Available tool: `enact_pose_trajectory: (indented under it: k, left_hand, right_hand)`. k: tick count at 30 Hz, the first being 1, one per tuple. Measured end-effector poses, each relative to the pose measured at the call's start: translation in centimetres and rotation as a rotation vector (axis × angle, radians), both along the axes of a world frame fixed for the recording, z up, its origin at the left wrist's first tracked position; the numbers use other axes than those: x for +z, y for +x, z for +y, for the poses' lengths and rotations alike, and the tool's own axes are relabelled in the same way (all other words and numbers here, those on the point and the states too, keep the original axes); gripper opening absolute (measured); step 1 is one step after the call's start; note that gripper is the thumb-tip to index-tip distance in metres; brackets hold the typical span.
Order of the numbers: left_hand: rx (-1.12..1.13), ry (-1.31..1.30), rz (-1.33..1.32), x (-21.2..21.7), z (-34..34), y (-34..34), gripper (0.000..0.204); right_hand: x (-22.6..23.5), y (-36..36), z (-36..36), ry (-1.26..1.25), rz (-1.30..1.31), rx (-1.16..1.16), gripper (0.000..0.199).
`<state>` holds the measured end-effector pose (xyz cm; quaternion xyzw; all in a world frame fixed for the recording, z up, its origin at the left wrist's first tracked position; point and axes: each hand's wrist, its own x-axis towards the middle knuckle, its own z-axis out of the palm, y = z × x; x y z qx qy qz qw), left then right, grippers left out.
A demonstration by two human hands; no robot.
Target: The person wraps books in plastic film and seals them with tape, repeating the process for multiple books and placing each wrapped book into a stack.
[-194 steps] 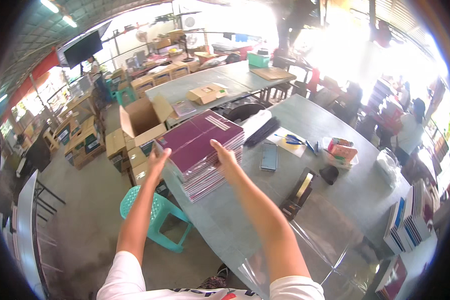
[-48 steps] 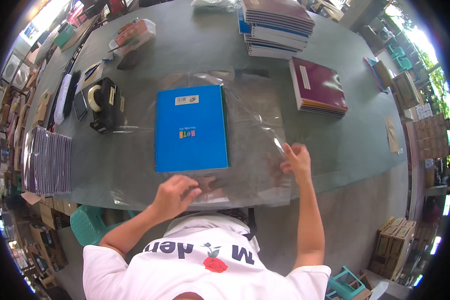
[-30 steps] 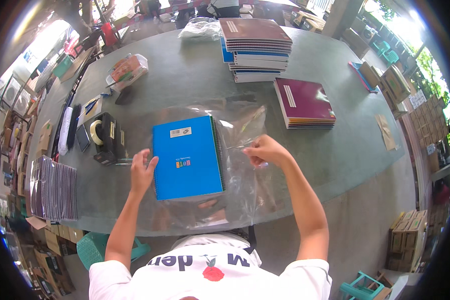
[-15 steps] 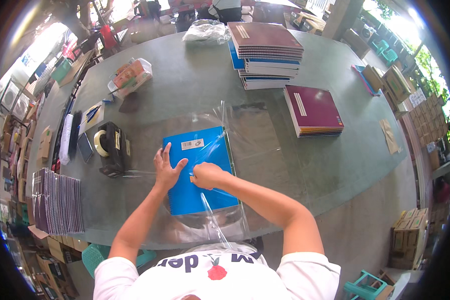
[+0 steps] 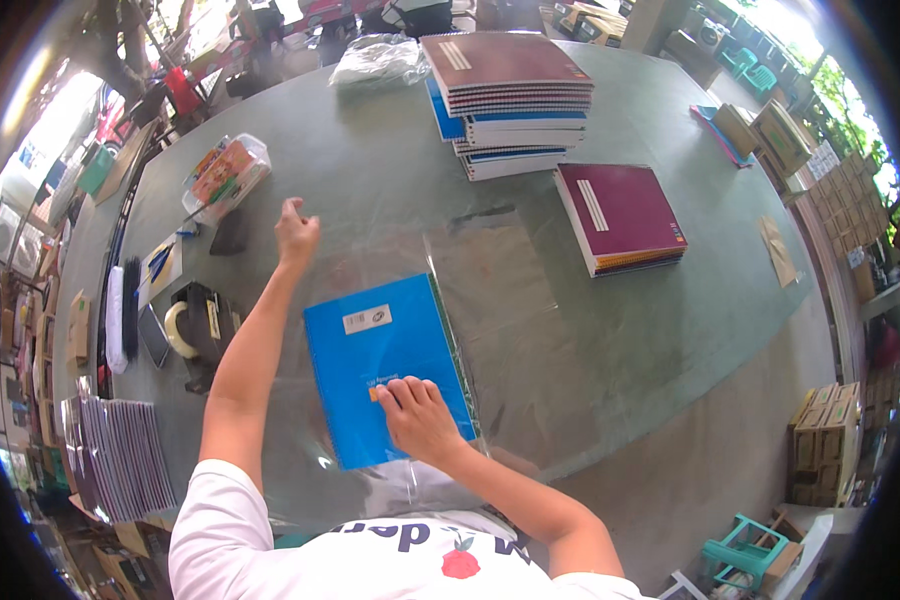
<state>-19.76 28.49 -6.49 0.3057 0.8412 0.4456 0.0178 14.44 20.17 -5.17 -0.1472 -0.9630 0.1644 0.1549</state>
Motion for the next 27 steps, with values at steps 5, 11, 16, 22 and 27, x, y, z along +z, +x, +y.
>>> enact_pose_trajectory:
  k: [5, 11, 16, 22, 27]
  left_hand:
    - [-0.658, -0.280, 0.373, -2.8, 5.4, 6.3, 0.062]
    - [-0.889, -0.465, -0.566, -1.5, 7.7, 6.6, 0.065]
    - [-0.768, -0.949, -0.074, -0.2, -6.7, -4.8, 0.054]
    - [-0.398, -0.318, -0.400, 4.9, -19.2, -7.8, 0.017]
    - [-0.372, 0.186, -1.021, 4.2, -21.4, 1.8, 0.040]
  right_hand:
    - [0.5, -0.1, 0.7, -0.046, -0.163, -0.056, 0.057]
    - [0.2, 0.0, 0.4, -0.046, -0.205, -0.028, 0.058]
    - [-0.3, -0.2, 0.1, 0.002, -0.186, -0.054, 0.059]
    - [-1.2, -0.8, -0.1, 0.022, -0.132, -0.051, 0.060]
    - [-1.8, -0.6, 0.3, 0.071, -0.110, -0.071, 0.059]
